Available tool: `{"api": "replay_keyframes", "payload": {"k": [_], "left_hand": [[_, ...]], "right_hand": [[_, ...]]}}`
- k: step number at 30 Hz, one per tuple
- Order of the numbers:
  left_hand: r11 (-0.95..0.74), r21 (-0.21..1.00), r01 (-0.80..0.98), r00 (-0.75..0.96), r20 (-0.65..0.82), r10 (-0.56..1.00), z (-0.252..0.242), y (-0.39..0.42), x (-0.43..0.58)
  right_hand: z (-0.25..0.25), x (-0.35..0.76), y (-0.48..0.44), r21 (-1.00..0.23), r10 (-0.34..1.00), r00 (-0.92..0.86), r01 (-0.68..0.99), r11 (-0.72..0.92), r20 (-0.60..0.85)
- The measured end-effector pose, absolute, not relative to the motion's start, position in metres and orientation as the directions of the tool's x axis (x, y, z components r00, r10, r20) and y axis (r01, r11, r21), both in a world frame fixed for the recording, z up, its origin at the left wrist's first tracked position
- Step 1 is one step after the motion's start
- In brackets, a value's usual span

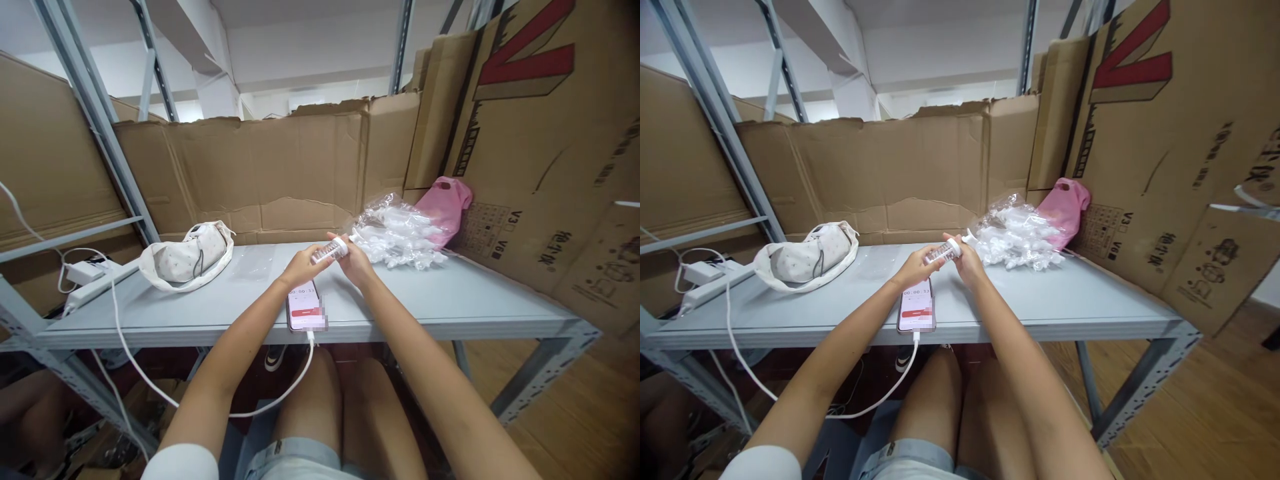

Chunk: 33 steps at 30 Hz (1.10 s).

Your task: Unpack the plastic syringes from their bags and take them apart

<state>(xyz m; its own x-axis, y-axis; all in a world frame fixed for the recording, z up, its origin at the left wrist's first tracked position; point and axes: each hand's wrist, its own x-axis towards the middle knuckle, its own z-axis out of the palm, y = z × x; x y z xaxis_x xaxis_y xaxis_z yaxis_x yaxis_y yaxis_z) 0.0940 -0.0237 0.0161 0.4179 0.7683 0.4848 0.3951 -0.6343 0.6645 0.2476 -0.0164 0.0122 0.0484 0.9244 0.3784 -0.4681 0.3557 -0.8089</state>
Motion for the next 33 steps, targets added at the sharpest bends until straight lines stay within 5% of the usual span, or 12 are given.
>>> {"api": "replay_keyframes", "payload": {"k": [12, 24, 29, 33], "left_hand": [[-0.476, 0.864, 0.165, 0.563, 0.314, 0.765, 0.013, -0.017, 0.098], [-0.522, 0.851, 0.052, 0.178, 0.507, 0.844, 0.023, -0.013, 0.093], [-0.591, 0.749, 0.300, -0.029, 0.626, 0.779, 0.030, -0.003, 0.072], [-0.448, 0.701, 0.555, -0.123, 0.601, 0.789, 0.033, 0.019, 0.052]], "right_hand": [[0.012, 0.251, -0.018, -0.766, 0.883, 0.041, -0.480, 0.427, 0.467], [0.009, 0.257, -0.013, -0.841, 0.938, -0.006, -0.444, 0.309, 0.347], [0.008, 0.269, 0.000, -0.776, 0.932, 0.255, -0.520, 0.358, 0.260], [-0.002, 0.274, 0.015, -0.823, 0.900, 0.345, -0.405, 0.399, 0.266]]}}
